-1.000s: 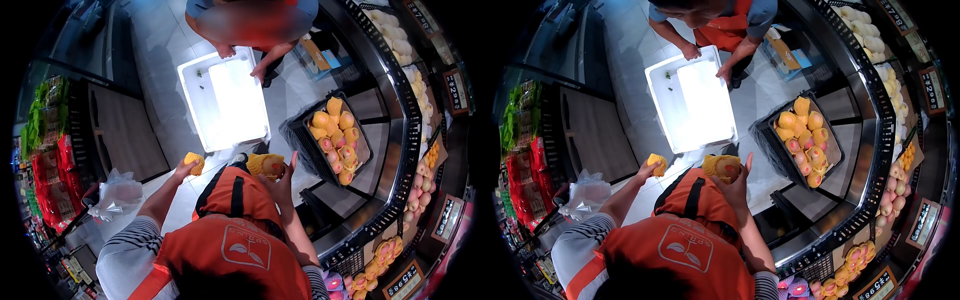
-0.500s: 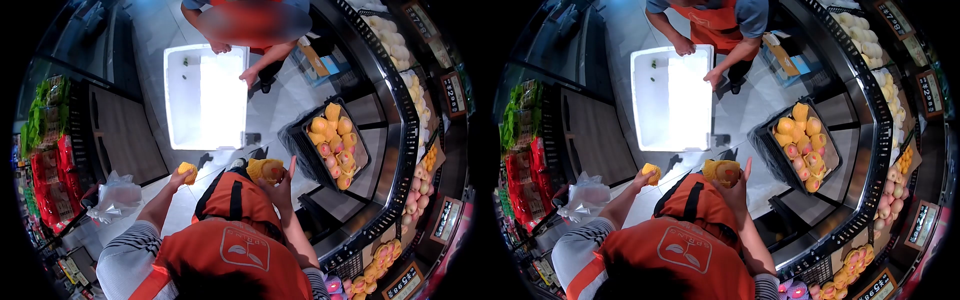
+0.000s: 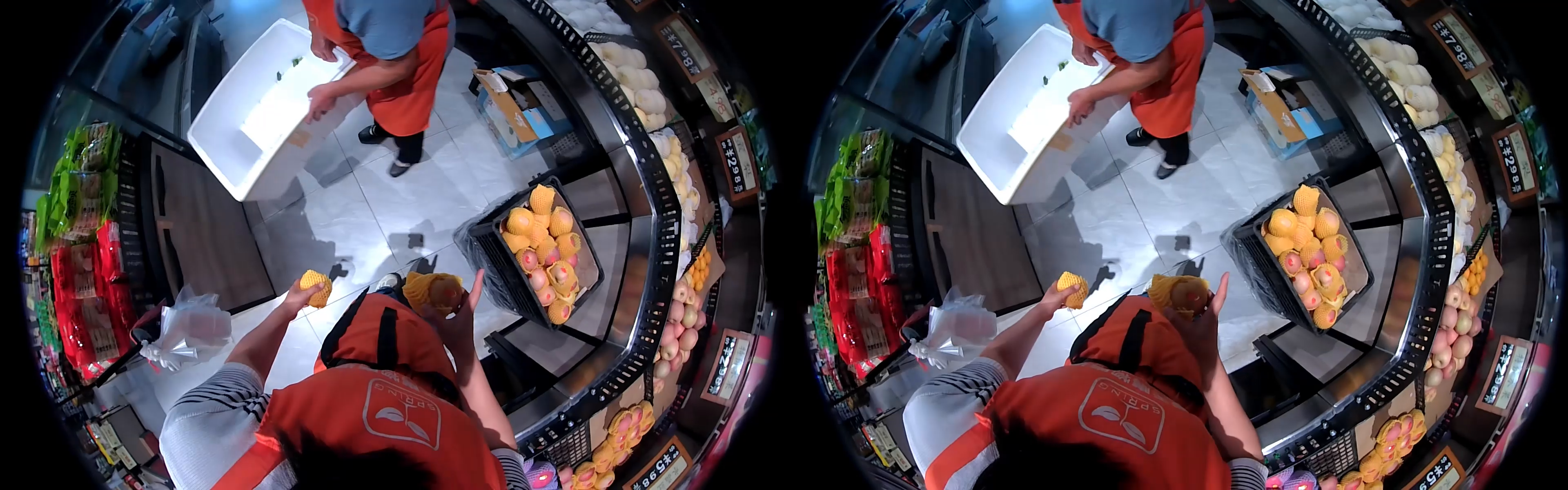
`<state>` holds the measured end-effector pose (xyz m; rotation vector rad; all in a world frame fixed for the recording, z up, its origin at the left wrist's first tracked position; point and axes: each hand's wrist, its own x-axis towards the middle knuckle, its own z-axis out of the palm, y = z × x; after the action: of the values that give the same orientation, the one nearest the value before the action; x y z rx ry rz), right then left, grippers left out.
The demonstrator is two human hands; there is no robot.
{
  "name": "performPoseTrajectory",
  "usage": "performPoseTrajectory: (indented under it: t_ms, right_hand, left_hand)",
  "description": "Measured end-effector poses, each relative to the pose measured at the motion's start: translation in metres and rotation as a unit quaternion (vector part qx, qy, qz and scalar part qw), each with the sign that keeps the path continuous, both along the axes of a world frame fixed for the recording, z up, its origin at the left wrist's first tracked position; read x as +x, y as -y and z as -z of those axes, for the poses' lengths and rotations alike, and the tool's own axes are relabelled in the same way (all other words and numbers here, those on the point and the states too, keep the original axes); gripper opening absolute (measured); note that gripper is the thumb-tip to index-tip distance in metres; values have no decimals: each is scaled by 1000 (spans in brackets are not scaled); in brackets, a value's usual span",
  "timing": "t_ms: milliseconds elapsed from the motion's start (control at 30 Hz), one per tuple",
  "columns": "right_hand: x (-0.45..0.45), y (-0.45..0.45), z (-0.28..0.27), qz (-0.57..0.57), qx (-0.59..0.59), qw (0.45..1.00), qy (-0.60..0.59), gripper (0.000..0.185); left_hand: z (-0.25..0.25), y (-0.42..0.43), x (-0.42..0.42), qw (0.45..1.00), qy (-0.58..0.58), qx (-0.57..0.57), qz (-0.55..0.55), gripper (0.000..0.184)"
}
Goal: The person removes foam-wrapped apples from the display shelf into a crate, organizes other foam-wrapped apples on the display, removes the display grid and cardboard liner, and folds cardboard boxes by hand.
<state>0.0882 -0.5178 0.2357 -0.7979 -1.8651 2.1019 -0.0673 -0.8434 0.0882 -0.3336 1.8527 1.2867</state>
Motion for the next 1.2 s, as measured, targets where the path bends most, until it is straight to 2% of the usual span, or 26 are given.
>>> performPoseTrajectory:
  t_ms: [167, 267, 300, 400, 433, 533, 567, 667, 700, 733, 767, 800, 933, 1033, 1200]
  right_hand:
    - [5, -2, -4, 1, 9, 1000, 0, 113]
    - [14, -4, 1, 8, 3, 1000, -30, 116]
    - [15, -4, -9, 29, -5, 1000, -7, 118]
    - [31, -9, -10, 49, 21, 999, 9, 118]
    - [35, -10, -12, 66, 3, 998, 0, 118]
    - [56, -13, -29, 133, 23, 990, 28, 118]
    - [65, -14, -30, 158, 24, 987, 30, 117]
    - [99, -19, -29, 226, 35, 973, 42, 116]
    - [115, -21, -27, 248, 44, 967, 48, 116]
    - [126, -25, -28, 269, 54, 960, 53, 116]
    - [136, -28, -35, 308, 20, 950, 48, 114]
    - [147, -33, -40, 321, 46, 944, 61, 114]
    - [188, -59, -57, 439, -5, 897, 54, 113]
    - [223, -86, -69, 450, 24, 892, 30, 114]
    - [279, -127, -71, 469, 51, 881, 28, 118]
  left_hand:
    - [6, 1, -1, 1000, -2, -1, 31, 48]
    - [-8, -8, -2, 999, 12, -12, 33, 47]
    - [11, 1, -3, 999, 18, 6, 40, 48]
    - [27, 3, -7, 997, 44, 43, 48, 48]
    - [15, -5, -10, 996, 52, 21, 70, 46]
    - [15, -22, -18, 992, 71, 37, 93, 45]
    - [19, -31, -21, 994, 61, 9, 93, 45]
    - [15, -77, -33, 987, 83, 24, 135, 47]
    - [19, -95, -34, 984, 83, 65, 141, 50]
    - [24, -115, -35, 984, 69, 50, 154, 51]
    - [29, -137, -35, 984, 52, 36, 166, 52]
    - [32, -165, -36, 983, 34, 23, 179, 53]
    - [21, -276, -18, 955, 31, 94, 281, 64]
    - [17, -350, 11, 953, 18, 69, 296, 67]
    - [9, -447, 68, 956, 17, 93, 277, 65]
